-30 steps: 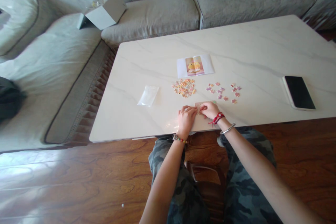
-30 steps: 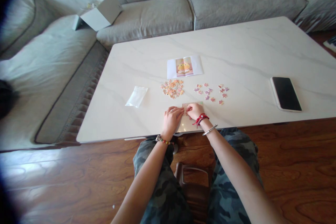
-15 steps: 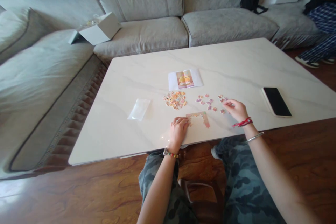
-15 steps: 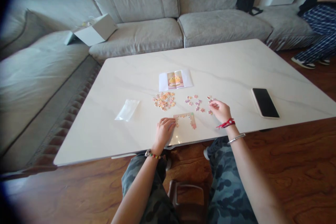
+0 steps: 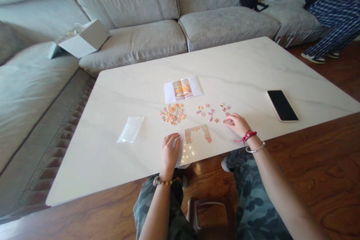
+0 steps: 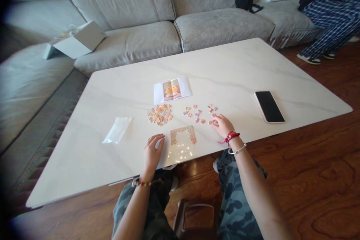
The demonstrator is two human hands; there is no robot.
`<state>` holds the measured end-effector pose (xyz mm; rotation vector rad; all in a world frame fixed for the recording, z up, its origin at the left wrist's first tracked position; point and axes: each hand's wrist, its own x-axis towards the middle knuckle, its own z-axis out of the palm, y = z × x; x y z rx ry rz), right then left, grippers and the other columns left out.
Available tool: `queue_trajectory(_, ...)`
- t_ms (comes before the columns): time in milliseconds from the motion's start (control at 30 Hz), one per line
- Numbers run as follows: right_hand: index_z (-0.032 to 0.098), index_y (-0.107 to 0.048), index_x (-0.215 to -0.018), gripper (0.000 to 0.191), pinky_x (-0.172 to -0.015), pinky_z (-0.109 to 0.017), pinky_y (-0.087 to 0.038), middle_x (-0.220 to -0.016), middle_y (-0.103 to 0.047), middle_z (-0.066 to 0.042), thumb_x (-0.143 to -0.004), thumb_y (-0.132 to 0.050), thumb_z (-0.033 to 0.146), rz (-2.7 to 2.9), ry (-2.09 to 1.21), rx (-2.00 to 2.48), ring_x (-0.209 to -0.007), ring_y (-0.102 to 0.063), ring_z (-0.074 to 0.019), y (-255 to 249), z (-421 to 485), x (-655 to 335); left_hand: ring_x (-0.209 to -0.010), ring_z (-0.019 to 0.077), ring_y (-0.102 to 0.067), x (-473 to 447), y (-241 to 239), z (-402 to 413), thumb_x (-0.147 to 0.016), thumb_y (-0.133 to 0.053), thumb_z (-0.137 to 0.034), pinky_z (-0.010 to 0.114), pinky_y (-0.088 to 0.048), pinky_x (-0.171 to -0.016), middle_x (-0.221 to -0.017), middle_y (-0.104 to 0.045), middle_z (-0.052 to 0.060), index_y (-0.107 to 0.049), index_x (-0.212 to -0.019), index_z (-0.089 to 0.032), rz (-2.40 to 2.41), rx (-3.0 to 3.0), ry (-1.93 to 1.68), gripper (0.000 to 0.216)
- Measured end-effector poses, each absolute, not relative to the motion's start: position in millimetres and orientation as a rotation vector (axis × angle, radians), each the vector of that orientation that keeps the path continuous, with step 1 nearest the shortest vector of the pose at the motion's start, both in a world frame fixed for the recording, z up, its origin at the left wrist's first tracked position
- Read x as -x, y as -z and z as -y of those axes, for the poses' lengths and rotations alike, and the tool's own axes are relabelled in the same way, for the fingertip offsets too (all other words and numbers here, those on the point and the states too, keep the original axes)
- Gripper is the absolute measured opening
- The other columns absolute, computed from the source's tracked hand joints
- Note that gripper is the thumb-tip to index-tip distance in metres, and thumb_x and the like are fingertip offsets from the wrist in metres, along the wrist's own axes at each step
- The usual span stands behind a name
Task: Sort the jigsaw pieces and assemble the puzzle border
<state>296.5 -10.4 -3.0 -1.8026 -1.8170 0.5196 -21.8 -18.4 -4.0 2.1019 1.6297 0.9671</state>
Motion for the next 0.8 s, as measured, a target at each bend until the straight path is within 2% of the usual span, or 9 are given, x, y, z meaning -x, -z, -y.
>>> queue_trajectory(133,0.018,-0.059,-0.074,0.006,-0.065,-0.027,-0.047,-0.078,-0.056,-0.003,-0.068,-0.058,0.019,1.826,-0.481,1.779,-0.07,-0.056,-0.0139,4.4,10.8,-300.1,-0.093,0.019,-0.056,23.8,6.6,21.0,-0.084,-0.044,-0.027,0.038,-0.044,-0.086,-0.092,-0.063,0.005,-0.061,-0.087,-0.019,-1.645,-2.083,-0.945,0.019)
queue_trajectory(300,0.018,-0.057,-0.077,0.011,-0.064,-0.028,-0.048,-0.08,-0.06,-0.005,-0.067,-0.057,0.022,1.762,-0.461,1.733,-0.066,-0.057,-0.0145,6.1,17.3,-305.0,-0.092,0.0187,-0.056,26.6,9.6,22.6,-0.084,-0.043,-0.026,0.037,-0.044,-0.086,-0.092,-0.063,0.005,-0.061,-0.087,-0.02,-1.653,-2.054,-0.922,0.019)
queue_trajectory(500,0.017,-0.057,-0.084,0.025,-0.064,-0.03,-0.05,-0.079,-0.064,-0.006,-0.065,-0.061,0.033,1.392,-0.777,1.676,-0.069,-0.06,-0.016,1.1,21.5,-303.3,-0.094,0.0176,-0.056,24.0,7.1,22.7,-0.084,-0.043,-0.024,0.035,-0.044,-0.086,-0.094,-0.062,0.005,-0.061,-0.089,-0.019,-1.614,-2.054,-0.92,0.019)
queue_trajectory(667,0.016,-0.056,-0.084,0.032,-0.053,-0.027,-0.049,-0.076,-0.065,-0.006,-0.062,-0.065,0.036,1.212,-1.107,1.507,-0.064,-0.06,-0.0159,-4.4,22.9,-297.8,-0.093,0.0178,-0.056,20.8,5.2,22.6,-0.084,-0.044,-0.023,0.035,-0.044,-0.086,-0.093,-0.062,0.005,-0.061,-0.089,-0.019,-1.602,-2.058,-0.937,0.018)
queue_trajectory(800,0.015,-0.06,-0.086,0.029,-0.059,-0.029,-0.051,-0.075,-0.063,-0.005,-0.064,-0.065,0.035,1.183,-1.284,1.391,-0.069,-0.06,-0.0156,-7.1,25.1,-290.5,-0.093,0.0175,-0.056,19.4,4.4,23.0,-0.084,-0.043,-0.022,0.034,-0.044,-0.086,-0.094,-0.062,0.005,-0.061,-0.09,-0.019,-1.575,-2.066,-0.935,0.019)
